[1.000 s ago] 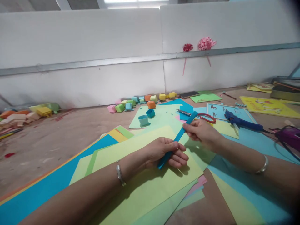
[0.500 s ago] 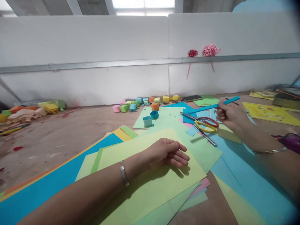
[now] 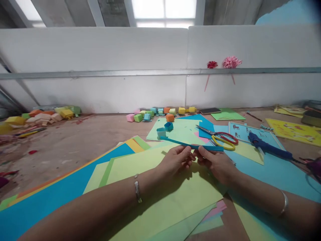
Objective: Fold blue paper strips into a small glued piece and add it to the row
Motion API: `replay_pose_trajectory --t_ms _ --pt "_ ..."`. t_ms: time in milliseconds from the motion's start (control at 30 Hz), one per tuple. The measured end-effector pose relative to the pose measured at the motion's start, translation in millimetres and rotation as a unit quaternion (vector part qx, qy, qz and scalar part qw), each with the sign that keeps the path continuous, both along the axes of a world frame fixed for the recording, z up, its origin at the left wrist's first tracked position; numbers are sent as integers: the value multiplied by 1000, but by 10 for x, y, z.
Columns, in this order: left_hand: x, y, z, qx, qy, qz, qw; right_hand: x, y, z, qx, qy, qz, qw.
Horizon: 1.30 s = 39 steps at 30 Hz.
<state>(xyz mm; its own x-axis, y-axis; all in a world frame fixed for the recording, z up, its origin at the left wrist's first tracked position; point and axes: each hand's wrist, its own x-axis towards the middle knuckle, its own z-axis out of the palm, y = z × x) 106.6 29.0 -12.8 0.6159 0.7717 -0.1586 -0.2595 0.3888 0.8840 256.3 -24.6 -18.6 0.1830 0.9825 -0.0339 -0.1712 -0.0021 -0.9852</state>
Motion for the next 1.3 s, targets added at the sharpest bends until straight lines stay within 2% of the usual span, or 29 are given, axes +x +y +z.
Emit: replay_pose_trajectory --t_ms 100,267,333,433,567,700,767,867,1000,1200,1300 --pt "-16 36 -2 43 31 -6 999 23 -37 59 38 -135 -20 990" --pt "-18 11 18 41 76 32 996 36 -68 168 127 -323 18 938" --pt "-15 -5 27 21 85 55 995 73 -53 131 198 -384 24 902" --pt "-17 16 55 0 84 75 994 180 -4 33 309 -480 -1 821" --pt "-16 98 95 -13 61 84 995 302 58 -8 386 -545 -35 744" --pt "2 143 86 -18 70 93 993 305 71 61 487 -568 8 663" --pt "3 149 65 -7 66 88 994 283 67 88 508 -574 29 642" --pt "-10 147 33 9 39 59 997 263 61 95 507 -581 27 636" --pt "-30 131 17 31 38 21 999 263 56 81 489 -579 17 652" --pt "-39 118 36 42 47 53 997 244 43 74 486 -562 45 668" --pt "-45 127 27 50 43 45 997 231 39 78 469 -561 46 681"
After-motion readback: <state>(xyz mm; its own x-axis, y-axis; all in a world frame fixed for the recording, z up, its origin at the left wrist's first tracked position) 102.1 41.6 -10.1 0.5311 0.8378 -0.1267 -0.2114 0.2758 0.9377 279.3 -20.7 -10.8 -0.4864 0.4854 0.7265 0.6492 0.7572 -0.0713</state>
